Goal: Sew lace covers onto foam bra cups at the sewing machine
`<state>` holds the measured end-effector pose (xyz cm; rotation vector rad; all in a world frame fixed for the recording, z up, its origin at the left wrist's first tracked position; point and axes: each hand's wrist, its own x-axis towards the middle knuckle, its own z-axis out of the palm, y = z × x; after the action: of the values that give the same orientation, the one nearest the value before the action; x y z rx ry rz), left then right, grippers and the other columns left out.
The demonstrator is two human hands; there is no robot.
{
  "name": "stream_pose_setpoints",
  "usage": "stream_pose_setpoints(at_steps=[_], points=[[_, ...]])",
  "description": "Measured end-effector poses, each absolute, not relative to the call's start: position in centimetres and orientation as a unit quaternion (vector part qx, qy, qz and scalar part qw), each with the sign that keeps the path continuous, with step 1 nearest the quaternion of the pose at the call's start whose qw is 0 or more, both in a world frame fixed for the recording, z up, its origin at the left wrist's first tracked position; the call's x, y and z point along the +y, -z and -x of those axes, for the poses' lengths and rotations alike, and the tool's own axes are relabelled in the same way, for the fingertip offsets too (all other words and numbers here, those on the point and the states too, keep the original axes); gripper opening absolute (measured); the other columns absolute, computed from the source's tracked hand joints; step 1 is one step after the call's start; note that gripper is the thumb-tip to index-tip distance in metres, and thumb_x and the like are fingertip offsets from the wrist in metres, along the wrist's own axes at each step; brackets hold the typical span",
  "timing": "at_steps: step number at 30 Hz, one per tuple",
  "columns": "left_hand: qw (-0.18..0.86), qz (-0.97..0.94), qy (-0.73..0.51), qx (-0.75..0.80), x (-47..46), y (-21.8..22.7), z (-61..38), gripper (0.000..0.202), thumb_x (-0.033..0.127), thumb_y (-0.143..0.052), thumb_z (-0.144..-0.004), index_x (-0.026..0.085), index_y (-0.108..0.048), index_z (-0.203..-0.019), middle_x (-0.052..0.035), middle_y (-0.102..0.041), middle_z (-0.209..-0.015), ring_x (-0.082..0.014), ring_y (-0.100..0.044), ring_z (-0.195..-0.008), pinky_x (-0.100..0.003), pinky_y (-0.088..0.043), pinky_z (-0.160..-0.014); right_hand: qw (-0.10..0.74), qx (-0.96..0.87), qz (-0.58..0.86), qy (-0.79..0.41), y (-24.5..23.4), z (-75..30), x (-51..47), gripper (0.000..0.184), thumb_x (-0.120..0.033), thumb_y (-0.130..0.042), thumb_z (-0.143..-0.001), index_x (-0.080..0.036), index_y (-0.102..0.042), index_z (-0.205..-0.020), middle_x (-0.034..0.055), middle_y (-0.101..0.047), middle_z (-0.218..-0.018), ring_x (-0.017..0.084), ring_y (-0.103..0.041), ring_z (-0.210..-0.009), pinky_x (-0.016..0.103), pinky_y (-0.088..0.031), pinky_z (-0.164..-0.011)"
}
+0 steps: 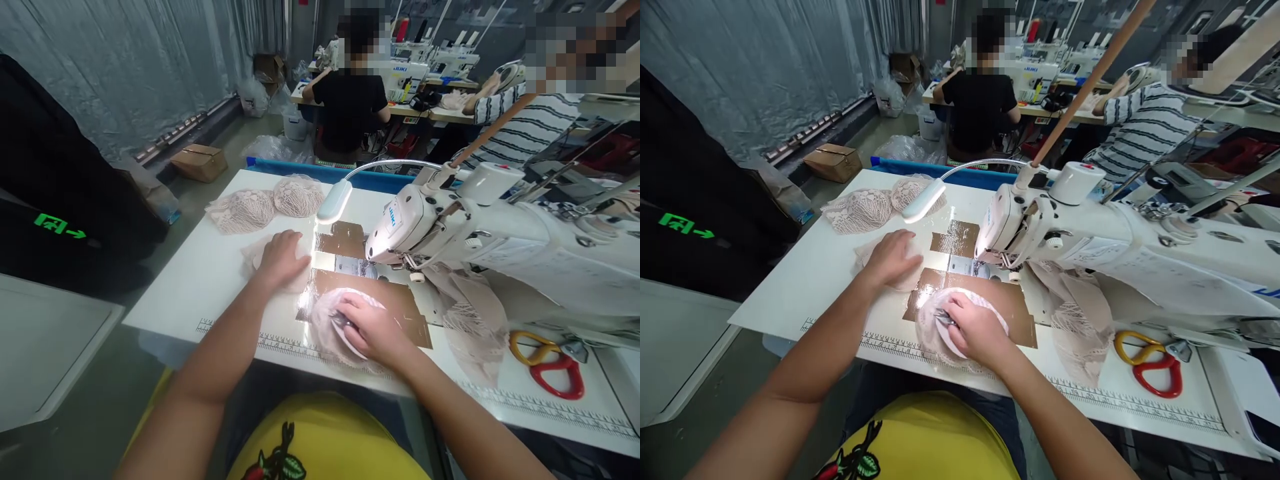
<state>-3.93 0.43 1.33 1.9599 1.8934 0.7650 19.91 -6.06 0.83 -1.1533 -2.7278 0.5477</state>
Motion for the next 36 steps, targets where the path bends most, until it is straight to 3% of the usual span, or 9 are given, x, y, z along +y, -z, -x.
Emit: stream_pose_setpoints(at_steps=[3, 8, 16, 20, 24, 27, 30, 33, 36], points=[[0.169, -0.68, -0.18, 0.69, 0.5, -1.0, 4.5, 0.035, 0.029, -0.064, -0.072, 0.018, -0.061, -0.105, -0.0129, -0.062, -0.11, -0.0312, -0.053, -0.104, -0.037, -0.039, -0.087, 0.022, -0.872, 0.471, -0.134, -0.9, -21.4, -6.1, 0.027, -0.016, -0.045, -0.08, -0.019, -0.061, -0.101, 0.009, -0.062, -0.109, 0.02, -0.061, -0.081, 0.029, -0.043, -0.062], [0.192, -0.675, -0.199, 0.683, 0.4, -1.4, 4.5, 0.015, 0.027, -0.056, -0.077, 0.02, -0.066, -0.086, -0.0066, -0.066, -0.081, -0.0241, -0.059, -0.078, -0.031, -0.04, -0.071, 0.018, -0.838, 0.535, -0.111, -1.0, -24.4, -6.7, 0.02, -0.025, -0.042, -0.087, -0.02, -0.059, -0.097, 0.0072, -0.062, -0.1, 0.019, -0.06, -0.076, 0.026, -0.038, -0.055], [0.388, -0.602, -0.371, 0.591, 0.4, -1.4, 4.6, 0.023, 0.037, -0.058, -0.077, 0.016, -0.067, -0.078, -0.0021, -0.065, -0.074, -0.016, -0.057, -0.069, -0.026, -0.041, -0.065, 0.0, -0.82, 0.539, -0.193, -2.7, -27.5, -6.8, 0.025, -0.04, -0.044, -0.089, -0.022, -0.051, -0.073, 0.0023, -0.058, -0.07, 0.017, -0.053, -0.059, 0.026, -0.033, -0.05], [0.458, -0.591, -0.384, 0.542, 0.4, -1.2, 4.0, 0.024, 0.038, -0.061, -0.077, 0.015, -0.067, -0.081, -0.0019, -0.064, -0.077, -0.0148, -0.056, -0.071, -0.026, -0.041, -0.068, 0.073, -0.809, 0.534, -0.236, -3.5, -27.8, -6.3, 0.03, -0.043, -0.047, -0.088, -0.022, -0.045, -0.066, -0.0011, -0.054, -0.059, 0.015, -0.049, -0.054, 0.026, -0.031, -0.05], [0.503, -0.572, -0.397, 0.512, 0.3, -1.4, 3.6, 0.026, 0.04, -0.063, -0.077, 0.016, -0.067, -0.083, -0.0024, -0.064, -0.081, -0.015, -0.056, -0.075, -0.026, -0.042, -0.072, 0.163, -0.783, 0.539, -0.263, -3.5, -25.8, -5.3, 0.032, -0.046, -0.047, -0.088, -0.021, -0.051, -0.068, 0.0011, -0.059, -0.067, 0.017, -0.055, -0.064, 0.028, -0.039, -0.056], [0.529, -0.562, -0.396, 0.497, 0.0, -1.6, 3.4, 0.026, 0.041, -0.064, -0.078, 0.016, -0.067, -0.086, -0.0022, -0.064, -0.083, -0.015, -0.056, -0.078, -0.026, -0.041, -0.075, 0.206, -0.774, 0.519, -0.298, -3.0, -23.3, -3.8, 0.024, -0.041, -0.051, -0.086, -0.023, -0.062, -0.096, 0.0053, -0.067, -0.1, 0.022, -0.06, -0.091, 0.033, -0.047, -0.073], [0.553, -0.557, -0.398, 0.475, -0.1, -1.7, 3.2, 0.027, 0.042, -0.063, -0.079, 0.016, -0.067, -0.085, -0.0027, -0.064, -0.085, -0.015, -0.056, -0.08, -0.026, -0.041, -0.077, 0.23, -0.769, 0.493, -0.336, -2.1, -20.9, -1.9, 0.043, -0.036, -0.057, -0.081, -0.024, -0.055, -0.123, 0.0083, -0.059, -0.126, 0.025, -0.055, -0.112, 0.038, -0.046, -0.088], [0.589, -0.553, -0.379, 0.452, -0.2, -1.7, 3.1, 0.029, 0.042, -0.065, -0.078, 0.016, -0.067, -0.091, -0.0024, -0.063, -0.084, -0.0141, -0.056, -0.079, -0.027, -0.041, -0.077, 0.263, -0.741, 0.477, -0.393, -1.1, -19.2, -0.5, 0.046, -0.034, -0.06, -0.078, -0.019, -0.056, -0.121, 0.0101, -0.064, -0.113, 0.024, -0.059, -0.104, 0.038, -0.047, -0.087], [0.617, -0.568, -0.333, 0.432, -0.1, -1.6, 3.2, 0.038, 0.033, -0.072, -0.072, 0.017, -0.065, -0.105, -0.0004, -0.06, -0.079, -0.0129, -0.056, -0.075, -0.027, -0.041, -0.076, 0.272, -0.722, 0.464, -0.435, -0.6, -18.7, -0.1, 0.025, -0.037, -0.058, -0.08, -0.016, -0.064, -0.093, 0.005, -0.064, -0.084, 0.02, -0.059, -0.08, 0.034, -0.048, -0.075]])
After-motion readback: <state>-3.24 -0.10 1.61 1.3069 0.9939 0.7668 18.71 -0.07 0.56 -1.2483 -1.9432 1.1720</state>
